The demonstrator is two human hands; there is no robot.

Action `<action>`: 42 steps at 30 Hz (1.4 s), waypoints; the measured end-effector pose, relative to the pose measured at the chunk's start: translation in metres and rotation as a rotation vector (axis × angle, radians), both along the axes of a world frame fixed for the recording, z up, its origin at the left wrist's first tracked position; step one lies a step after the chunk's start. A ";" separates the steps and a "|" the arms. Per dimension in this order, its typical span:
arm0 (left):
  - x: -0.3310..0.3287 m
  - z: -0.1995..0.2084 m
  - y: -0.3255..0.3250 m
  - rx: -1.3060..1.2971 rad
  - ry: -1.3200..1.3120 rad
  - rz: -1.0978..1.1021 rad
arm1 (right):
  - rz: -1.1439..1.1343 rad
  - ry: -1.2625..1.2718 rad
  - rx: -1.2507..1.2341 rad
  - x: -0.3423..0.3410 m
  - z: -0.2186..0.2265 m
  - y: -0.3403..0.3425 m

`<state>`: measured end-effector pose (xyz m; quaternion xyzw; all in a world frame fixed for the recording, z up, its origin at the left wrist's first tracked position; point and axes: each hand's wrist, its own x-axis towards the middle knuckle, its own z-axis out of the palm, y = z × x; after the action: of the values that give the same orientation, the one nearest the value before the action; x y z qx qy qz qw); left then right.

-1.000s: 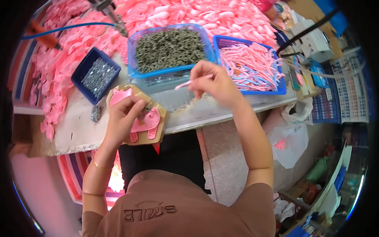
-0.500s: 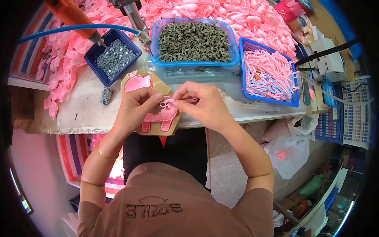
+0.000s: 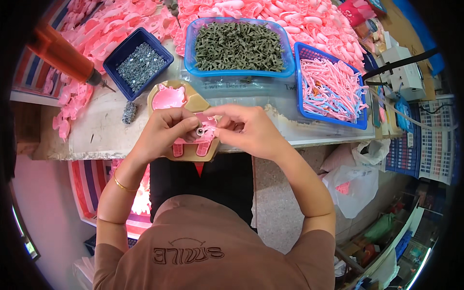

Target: Assembling pink toy horses by attaching components such as eyes and hair, and using tools to secure parts.

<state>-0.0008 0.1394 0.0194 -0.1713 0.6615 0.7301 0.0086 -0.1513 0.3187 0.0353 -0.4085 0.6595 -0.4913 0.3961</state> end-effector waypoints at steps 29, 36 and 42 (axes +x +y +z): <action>0.057 -0.009 -0.028 -1.241 0.406 0.043 | 0.225 1.102 -0.165 0.037 -0.036 -0.072; 0.061 -0.021 -0.016 -1.414 0.293 -0.116 | 0.272 1.032 -0.148 0.033 -0.029 -0.071; 0.063 -0.024 -0.012 -1.367 0.268 -0.112 | 0.110 0.948 0.013 0.027 -0.016 -0.041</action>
<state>0.0622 0.1270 -0.0042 -0.0126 0.9757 0.1636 -0.1452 -0.1246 0.2777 0.0195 -0.6195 0.7478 -0.2249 0.0797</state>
